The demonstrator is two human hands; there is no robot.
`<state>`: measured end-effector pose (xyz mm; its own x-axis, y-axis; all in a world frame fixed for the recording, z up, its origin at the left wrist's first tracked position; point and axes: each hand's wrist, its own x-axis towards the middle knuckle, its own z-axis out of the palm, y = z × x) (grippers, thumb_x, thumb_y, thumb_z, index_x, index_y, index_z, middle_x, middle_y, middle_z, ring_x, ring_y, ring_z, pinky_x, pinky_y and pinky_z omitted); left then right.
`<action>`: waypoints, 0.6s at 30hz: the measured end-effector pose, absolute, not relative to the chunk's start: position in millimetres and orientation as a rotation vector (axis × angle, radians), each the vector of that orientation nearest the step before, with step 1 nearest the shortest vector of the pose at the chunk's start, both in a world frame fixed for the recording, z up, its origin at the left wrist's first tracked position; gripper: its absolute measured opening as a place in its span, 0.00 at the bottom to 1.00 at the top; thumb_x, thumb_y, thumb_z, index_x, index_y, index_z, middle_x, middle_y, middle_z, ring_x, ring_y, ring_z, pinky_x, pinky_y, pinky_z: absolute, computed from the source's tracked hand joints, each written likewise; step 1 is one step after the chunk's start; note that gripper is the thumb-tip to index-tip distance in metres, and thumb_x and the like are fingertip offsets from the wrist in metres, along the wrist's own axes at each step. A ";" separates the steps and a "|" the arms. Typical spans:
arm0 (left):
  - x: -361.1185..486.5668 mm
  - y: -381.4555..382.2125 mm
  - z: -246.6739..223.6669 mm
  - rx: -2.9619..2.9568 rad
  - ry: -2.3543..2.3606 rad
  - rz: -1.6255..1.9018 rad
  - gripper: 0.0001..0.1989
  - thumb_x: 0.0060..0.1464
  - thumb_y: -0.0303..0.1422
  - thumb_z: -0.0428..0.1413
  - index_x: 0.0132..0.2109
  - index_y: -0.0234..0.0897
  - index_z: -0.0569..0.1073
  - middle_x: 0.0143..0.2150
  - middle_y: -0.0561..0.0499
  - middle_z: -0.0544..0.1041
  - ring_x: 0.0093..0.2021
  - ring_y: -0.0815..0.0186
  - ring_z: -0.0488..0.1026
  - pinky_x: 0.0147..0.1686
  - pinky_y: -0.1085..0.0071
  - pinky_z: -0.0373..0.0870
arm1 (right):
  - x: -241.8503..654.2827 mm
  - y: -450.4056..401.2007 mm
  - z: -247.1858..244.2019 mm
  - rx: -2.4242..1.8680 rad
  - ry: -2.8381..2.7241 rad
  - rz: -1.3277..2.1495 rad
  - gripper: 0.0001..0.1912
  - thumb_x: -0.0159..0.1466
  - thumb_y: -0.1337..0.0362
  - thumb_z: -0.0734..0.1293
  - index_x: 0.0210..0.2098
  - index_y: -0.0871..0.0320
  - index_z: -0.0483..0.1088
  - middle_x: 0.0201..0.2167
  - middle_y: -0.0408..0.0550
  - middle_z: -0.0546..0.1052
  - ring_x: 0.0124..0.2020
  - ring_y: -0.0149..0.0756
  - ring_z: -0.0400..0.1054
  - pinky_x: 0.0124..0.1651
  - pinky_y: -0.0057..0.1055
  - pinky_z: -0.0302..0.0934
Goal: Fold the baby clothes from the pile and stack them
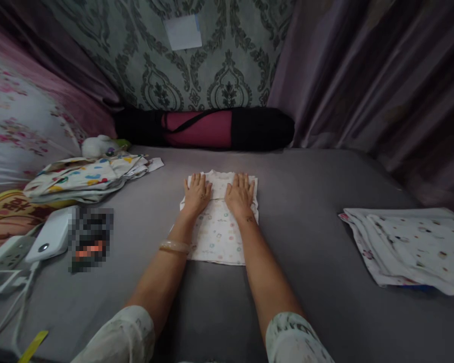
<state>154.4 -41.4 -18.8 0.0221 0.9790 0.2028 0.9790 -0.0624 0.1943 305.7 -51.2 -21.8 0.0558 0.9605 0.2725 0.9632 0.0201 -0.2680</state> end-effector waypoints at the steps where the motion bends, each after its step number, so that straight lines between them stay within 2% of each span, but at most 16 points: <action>1: 155.6 -41.0 -20.5 2.243 2.128 0.404 0.29 0.66 0.41 0.35 0.66 0.28 0.57 0.69 0.39 0.55 0.70 0.53 0.47 0.67 0.48 0.39 | 303.7 -50.6 -23.2 -1.957 -1.952 0.004 0.29 0.70 0.60 0.48 0.65 0.71 0.54 0.67 0.60 0.56 0.69 0.49 0.42 0.67 0.49 0.31; 6: 154.9 -39.9 -25.0 2.207 2.104 0.295 0.31 0.65 0.44 0.35 0.67 0.30 0.57 0.70 0.39 0.54 0.70 0.52 0.48 0.66 0.49 0.44 | 300.5 -48.7 -30.3 -2.002 -1.970 0.086 0.30 0.70 0.59 0.49 0.65 0.70 0.54 0.68 0.58 0.54 0.69 0.49 0.43 0.67 0.48 0.35; 14: 153.1 -38.9 -28.5 2.259 2.122 0.313 0.31 0.66 0.44 0.33 0.67 0.31 0.57 0.69 0.40 0.55 0.70 0.52 0.49 0.66 0.51 0.45 | 308.6 -47.5 -21.5 -1.983 -2.010 0.226 0.30 0.71 0.57 0.46 0.66 0.68 0.53 0.69 0.58 0.52 0.69 0.46 0.40 0.68 0.46 0.34; 18: 149.8 -39.6 -27.1 2.276 2.072 0.252 0.32 0.66 0.46 0.31 0.68 0.30 0.54 0.70 0.39 0.52 0.70 0.53 0.46 0.66 0.50 0.45 | 312.0 -56.3 -15.3 -1.986 -2.104 0.281 0.30 0.71 0.57 0.48 0.67 0.67 0.50 0.70 0.59 0.48 0.70 0.46 0.37 0.68 0.45 0.35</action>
<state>149.8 -39.6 -27.1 0.0870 0.9926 0.0849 0.9840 -0.0989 0.1483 312.0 -56.3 -15.3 -0.0518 0.9979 0.0378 0.9529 0.0607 -0.2971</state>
